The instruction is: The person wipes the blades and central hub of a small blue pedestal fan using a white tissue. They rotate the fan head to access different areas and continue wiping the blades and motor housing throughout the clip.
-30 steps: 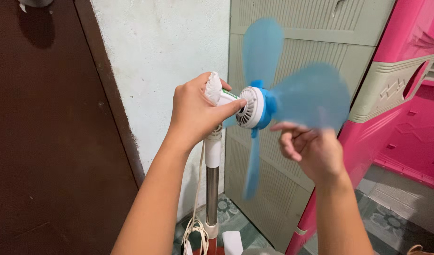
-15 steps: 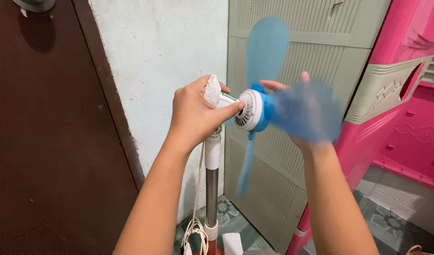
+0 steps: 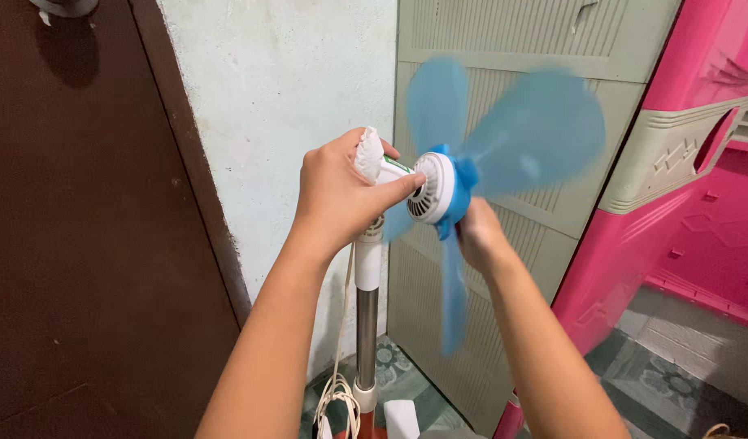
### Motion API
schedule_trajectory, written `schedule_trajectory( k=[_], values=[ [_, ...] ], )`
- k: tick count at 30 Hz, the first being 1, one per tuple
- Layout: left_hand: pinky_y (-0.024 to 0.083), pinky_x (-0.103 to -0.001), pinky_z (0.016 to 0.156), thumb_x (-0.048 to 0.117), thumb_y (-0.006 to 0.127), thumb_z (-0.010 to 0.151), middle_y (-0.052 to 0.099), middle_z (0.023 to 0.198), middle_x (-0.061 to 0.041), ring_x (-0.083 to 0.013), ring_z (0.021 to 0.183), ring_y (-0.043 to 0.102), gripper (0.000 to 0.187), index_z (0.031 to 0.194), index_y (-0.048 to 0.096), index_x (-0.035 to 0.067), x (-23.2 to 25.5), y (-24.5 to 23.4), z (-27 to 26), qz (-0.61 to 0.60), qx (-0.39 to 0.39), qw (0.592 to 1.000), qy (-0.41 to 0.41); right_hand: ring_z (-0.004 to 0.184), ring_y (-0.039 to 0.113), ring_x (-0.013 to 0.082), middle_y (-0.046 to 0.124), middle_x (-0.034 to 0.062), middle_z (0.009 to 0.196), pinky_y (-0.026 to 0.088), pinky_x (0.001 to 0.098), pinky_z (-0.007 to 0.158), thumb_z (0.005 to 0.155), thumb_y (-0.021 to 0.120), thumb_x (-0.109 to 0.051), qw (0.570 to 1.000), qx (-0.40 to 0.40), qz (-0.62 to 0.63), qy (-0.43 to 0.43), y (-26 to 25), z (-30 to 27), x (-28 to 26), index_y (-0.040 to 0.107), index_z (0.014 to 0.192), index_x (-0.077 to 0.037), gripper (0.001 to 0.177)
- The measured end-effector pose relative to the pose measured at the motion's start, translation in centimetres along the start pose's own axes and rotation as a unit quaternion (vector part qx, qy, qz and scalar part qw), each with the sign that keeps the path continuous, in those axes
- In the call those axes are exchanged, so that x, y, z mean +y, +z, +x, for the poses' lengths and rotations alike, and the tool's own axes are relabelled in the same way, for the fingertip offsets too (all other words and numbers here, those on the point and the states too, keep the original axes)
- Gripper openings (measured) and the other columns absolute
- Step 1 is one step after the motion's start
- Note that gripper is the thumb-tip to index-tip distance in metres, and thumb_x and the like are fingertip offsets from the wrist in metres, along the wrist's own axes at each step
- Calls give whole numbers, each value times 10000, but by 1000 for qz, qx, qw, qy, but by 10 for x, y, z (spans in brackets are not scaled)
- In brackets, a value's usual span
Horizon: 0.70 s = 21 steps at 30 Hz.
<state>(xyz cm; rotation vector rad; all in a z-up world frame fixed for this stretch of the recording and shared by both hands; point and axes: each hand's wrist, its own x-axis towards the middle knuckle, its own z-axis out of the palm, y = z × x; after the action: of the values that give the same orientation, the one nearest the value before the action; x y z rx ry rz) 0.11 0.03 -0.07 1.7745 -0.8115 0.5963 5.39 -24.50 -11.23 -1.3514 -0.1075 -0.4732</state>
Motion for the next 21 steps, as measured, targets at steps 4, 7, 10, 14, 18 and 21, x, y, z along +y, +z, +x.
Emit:
schedule_trajectory(
  k=[4,7,10,14,18,21],
  values=[
    [613,-265,639,315,931,653,792,778,-33,-93,703,773,377,883,715,109,-2,0,1,-2,7,1000,25,585,382,83,466,-44,661,290,269,545,1013,434,-570,988,-144,-2,-61,-5,-34,14,695,1195,-19,636],
    [610,-268,639,315,926,663,792,768,-35,-100,697,773,375,888,713,104,-3,0,1,-8,8,1000,27,550,327,80,386,-59,588,275,255,537,1010,314,-628,982,-184,-26,-22,-7,-55,12,749,1163,22,798],
    [608,-270,628,316,925,664,787,760,-36,-103,689,771,378,887,708,101,-5,1,1,-5,5,1000,20,529,310,91,365,-69,543,288,257,558,1050,244,-654,985,-159,-26,54,-11,-75,7,778,1054,60,891],
    [612,-268,638,316,926,670,792,769,-34,-103,696,778,377,882,704,97,-5,2,1,-13,8,999,41,521,313,131,672,76,673,269,307,546,1038,250,-612,994,-54,-33,87,-21,-97,-7,747,925,90,868],
    [616,-268,639,322,923,667,791,769,-33,-103,699,780,370,888,717,109,-5,1,1,-2,5,999,35,608,425,171,698,133,761,353,327,629,1054,268,-536,999,-41,13,-16,-30,-109,-26,693,950,71,749],
    [614,-271,638,322,929,659,789,766,-35,-108,700,779,379,887,717,107,-4,1,1,2,9,999,37,622,368,184,595,93,731,350,345,673,1073,285,-414,989,-81,74,-99,-38,-110,-42,679,1057,61,618]
  ],
)
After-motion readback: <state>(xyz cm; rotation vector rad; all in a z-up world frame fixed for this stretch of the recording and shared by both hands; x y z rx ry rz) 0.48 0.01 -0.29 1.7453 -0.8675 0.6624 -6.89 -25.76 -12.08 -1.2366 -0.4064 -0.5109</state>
